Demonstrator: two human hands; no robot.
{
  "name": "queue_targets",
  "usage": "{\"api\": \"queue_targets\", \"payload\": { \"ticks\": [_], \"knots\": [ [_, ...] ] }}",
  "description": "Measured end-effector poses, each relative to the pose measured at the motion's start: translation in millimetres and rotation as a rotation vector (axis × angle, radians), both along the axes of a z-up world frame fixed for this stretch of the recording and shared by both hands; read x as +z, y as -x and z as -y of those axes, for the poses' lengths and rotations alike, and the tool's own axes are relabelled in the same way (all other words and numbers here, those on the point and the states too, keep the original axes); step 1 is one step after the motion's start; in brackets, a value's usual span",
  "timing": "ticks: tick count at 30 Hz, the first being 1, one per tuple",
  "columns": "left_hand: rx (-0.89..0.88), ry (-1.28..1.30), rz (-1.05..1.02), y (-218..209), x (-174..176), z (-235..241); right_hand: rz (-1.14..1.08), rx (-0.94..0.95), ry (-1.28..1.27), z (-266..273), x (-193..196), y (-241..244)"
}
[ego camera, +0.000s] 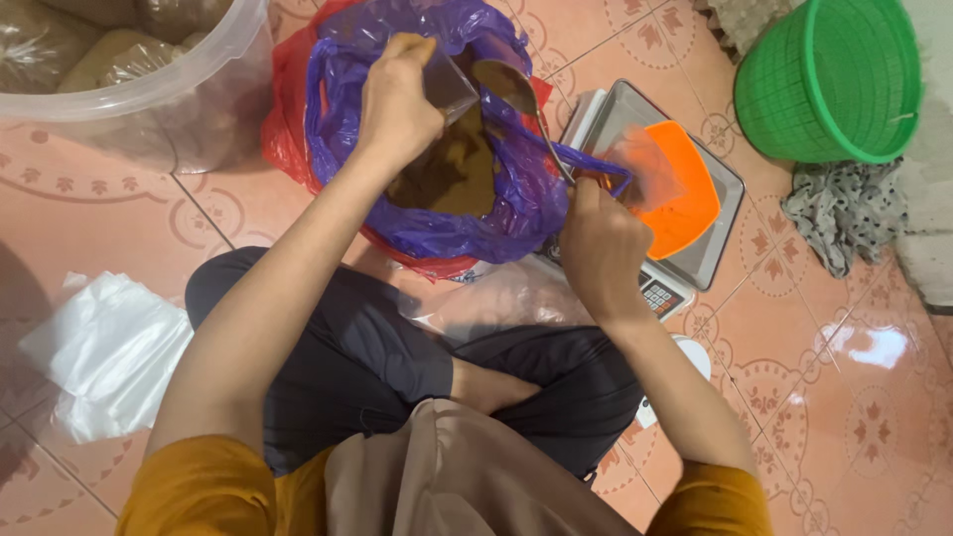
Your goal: The person scoops a brown powder from a large purple bag into small clear plastic bags using a metal spoon. They place the filled bags onto a digital scale to measure the weight, then set the filled bags aside.
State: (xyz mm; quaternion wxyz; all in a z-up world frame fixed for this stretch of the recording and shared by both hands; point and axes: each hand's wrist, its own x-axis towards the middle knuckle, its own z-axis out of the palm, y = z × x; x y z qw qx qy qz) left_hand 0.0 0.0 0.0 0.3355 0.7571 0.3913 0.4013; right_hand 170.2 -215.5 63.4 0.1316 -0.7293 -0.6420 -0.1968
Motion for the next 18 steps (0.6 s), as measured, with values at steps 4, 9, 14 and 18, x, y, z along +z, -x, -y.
{"api": "queue_targets", "payload": {
  "ticks": [4,9,14,18],
  "knots": [
    [0.021,-0.026,0.032,7.2,-8.5,0.1,0.131,0.009,0.095,-13.9,-87.8,-30.1],
    [0.043,-0.023,0.033,9.5,-9.3,-0.5,0.289,-0.026,0.153,-48.0,-185.0,-31.4],
    [0.024,-0.042,0.020,14.8,-9.4,-1.7,0.497,-0.255,0.177,-69.8,-214.8,-37.1],
    [0.016,-0.016,0.017,18.4,-8.5,-4.0,0.562,-0.191,0.200,-68.8,-218.3,-36.4]
  ]
}}
